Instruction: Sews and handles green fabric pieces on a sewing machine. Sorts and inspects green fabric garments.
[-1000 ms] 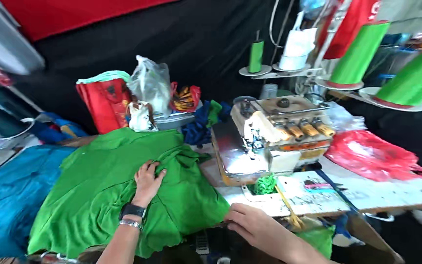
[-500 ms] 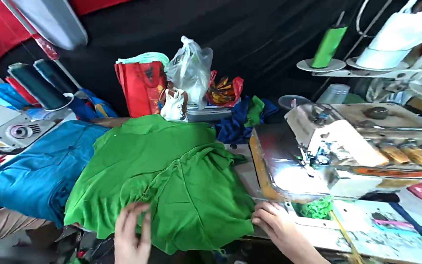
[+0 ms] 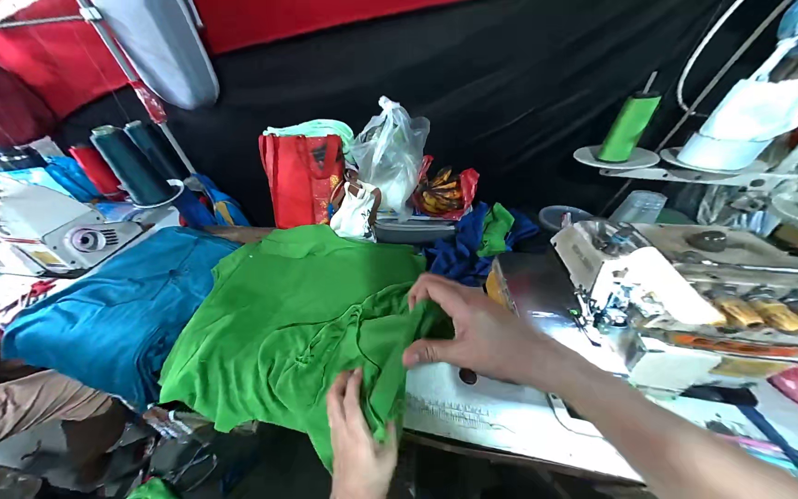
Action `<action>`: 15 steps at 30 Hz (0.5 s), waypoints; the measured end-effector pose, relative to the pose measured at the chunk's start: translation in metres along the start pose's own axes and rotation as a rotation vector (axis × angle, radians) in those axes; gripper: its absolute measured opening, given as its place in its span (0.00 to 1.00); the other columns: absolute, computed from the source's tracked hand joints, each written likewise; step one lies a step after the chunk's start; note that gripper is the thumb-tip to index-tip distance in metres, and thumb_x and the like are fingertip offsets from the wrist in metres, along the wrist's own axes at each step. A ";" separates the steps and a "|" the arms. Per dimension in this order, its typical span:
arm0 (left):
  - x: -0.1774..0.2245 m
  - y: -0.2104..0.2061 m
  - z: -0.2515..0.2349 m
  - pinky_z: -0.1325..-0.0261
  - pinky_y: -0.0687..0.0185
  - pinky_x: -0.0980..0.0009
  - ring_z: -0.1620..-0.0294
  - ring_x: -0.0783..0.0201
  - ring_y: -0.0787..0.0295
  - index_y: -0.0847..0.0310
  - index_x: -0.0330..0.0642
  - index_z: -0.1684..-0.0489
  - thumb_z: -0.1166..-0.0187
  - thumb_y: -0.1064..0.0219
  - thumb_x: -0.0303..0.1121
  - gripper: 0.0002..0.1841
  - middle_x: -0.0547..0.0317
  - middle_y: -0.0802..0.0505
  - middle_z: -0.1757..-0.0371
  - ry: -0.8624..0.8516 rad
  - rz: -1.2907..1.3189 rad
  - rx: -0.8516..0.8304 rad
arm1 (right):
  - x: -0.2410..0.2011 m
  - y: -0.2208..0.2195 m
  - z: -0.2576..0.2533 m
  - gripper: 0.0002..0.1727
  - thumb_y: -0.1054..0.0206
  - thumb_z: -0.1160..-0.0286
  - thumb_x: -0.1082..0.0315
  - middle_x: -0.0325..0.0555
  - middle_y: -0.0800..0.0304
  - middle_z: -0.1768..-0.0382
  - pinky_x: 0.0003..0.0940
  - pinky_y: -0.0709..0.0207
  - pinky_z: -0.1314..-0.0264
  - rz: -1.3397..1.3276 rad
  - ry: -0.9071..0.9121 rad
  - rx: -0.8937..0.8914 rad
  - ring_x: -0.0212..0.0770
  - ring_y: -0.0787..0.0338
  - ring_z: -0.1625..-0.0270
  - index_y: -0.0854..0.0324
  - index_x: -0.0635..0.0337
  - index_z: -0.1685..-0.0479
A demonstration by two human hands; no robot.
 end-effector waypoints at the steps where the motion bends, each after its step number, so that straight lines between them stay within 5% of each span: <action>1: -0.003 0.009 -0.008 0.37 0.15 0.51 0.36 0.37 0.16 0.27 0.19 0.30 0.46 0.24 0.23 0.36 0.20 0.22 0.33 0.006 0.003 -0.006 | -0.006 0.015 -0.010 0.25 0.21 0.32 0.53 0.51 0.12 0.50 0.46 0.15 0.52 0.036 -0.018 -0.059 0.45 0.10 0.52 0.18 0.64 0.48; 3: -0.015 0.035 -0.024 0.39 0.15 0.57 0.42 0.46 0.13 0.20 0.23 0.40 0.43 0.30 0.22 0.26 0.31 0.14 0.42 -0.038 -0.025 0.010 | -0.010 0.045 -0.028 0.19 0.24 0.27 0.64 0.56 0.12 0.49 0.53 0.17 0.45 0.115 -0.040 -0.131 0.51 0.10 0.48 0.18 0.66 0.44; 6: -0.037 0.080 -0.052 0.40 0.13 0.63 0.48 0.62 0.10 0.13 0.31 0.51 0.34 0.33 0.23 0.14 0.49 0.08 0.52 -0.018 0.021 -0.053 | 0.005 0.079 -0.043 0.12 0.24 0.28 0.70 0.53 0.10 0.61 0.51 0.17 0.49 0.165 -0.006 -0.119 0.49 0.09 0.55 0.17 0.66 0.51; 11: -0.033 0.158 -0.103 0.54 0.12 0.63 0.57 0.69 0.08 0.11 0.37 0.49 0.27 0.37 0.28 0.13 0.57 0.05 0.56 -0.025 -0.142 -0.054 | 0.027 0.096 -0.049 0.10 0.28 0.31 0.82 0.50 0.11 0.62 0.44 0.17 0.49 0.078 0.011 -0.024 0.42 0.11 0.58 0.17 0.67 0.53; 15: 0.003 0.212 -0.135 0.48 0.14 0.70 0.55 0.76 0.12 0.15 0.35 0.44 0.19 0.37 0.31 0.12 0.59 0.07 0.51 -0.087 -0.192 0.049 | 0.019 0.111 -0.051 0.07 0.31 0.30 0.83 0.43 0.09 0.66 0.36 0.16 0.53 0.004 0.076 0.130 0.32 0.12 0.62 0.14 0.64 0.58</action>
Point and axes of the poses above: each hand's wrist, its own z-axis away from the middle knuckle, its own y-axis out of the back of the hand, x = y × z, the point moved 4 cm from there along -z, towards the middle knuckle
